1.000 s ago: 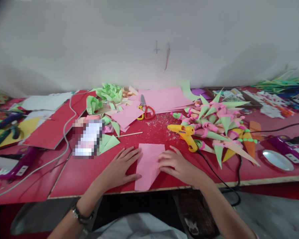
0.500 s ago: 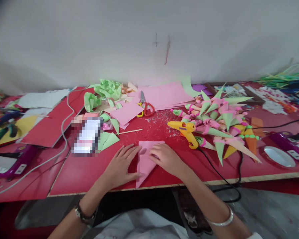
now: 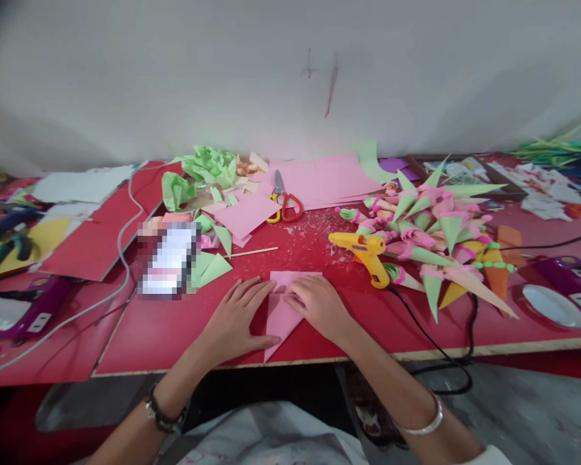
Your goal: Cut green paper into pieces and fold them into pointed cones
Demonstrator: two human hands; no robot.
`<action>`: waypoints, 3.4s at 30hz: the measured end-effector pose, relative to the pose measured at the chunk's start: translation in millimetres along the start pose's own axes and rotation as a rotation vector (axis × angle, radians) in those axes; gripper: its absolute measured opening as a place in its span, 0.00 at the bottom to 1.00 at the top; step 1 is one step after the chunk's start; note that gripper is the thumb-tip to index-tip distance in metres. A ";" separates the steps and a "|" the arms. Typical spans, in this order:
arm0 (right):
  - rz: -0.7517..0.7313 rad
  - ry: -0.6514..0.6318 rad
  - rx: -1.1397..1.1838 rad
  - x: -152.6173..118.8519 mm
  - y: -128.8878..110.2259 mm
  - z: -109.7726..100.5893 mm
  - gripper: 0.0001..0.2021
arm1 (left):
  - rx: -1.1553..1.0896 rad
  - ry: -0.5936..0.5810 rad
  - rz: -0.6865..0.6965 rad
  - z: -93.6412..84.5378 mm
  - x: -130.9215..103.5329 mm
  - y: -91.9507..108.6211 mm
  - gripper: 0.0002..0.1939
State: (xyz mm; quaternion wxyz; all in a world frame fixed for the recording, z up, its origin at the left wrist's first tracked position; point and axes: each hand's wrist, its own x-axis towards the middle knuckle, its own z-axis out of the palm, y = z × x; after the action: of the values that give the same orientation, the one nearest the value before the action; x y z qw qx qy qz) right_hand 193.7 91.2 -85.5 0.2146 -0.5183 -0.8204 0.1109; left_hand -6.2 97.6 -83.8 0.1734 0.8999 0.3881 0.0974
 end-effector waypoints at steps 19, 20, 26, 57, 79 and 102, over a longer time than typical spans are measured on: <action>-0.025 -0.048 -0.163 2.4 -2.8 2.6 0.11 | 0.017 -0.021 0.010 -0.6 -1.1 1.0 0.44; -0.025 -0.047 -0.167 2.3 -2.9 2.8 0.11 | 0.021 -0.025 0.009 -0.9 -0.9 1.4 0.44; -0.022 -0.055 -0.170 2.5 -2.6 4.0 0.09 | 0.066 -0.032 0.026 -3.2 -2.3 4.5 0.42; -0.295 -0.125 -0.005 -59.0 -31.1 -19.6 0.14 | -0.011 -0.122 0.066 -11.8 -16.4 5.0 0.39; -0.075 -0.068 -0.213 -63.7 9.2 -29.1 0.15 | -0.009 -0.150 0.053 -14.9 -14.2 6.8 0.40; -0.109 -0.084 -0.186 -27.3 17.3 -21.8 0.12 | 0.038 -0.018 0.039 -14.8 -10.2 26.8 0.33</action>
State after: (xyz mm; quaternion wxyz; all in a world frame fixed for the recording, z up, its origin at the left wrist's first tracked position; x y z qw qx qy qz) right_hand 227.9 73.4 -79.7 0.1367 -0.4853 -0.8624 0.0442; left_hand 0.0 76.5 -60.2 0.1581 0.9113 0.3706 0.0851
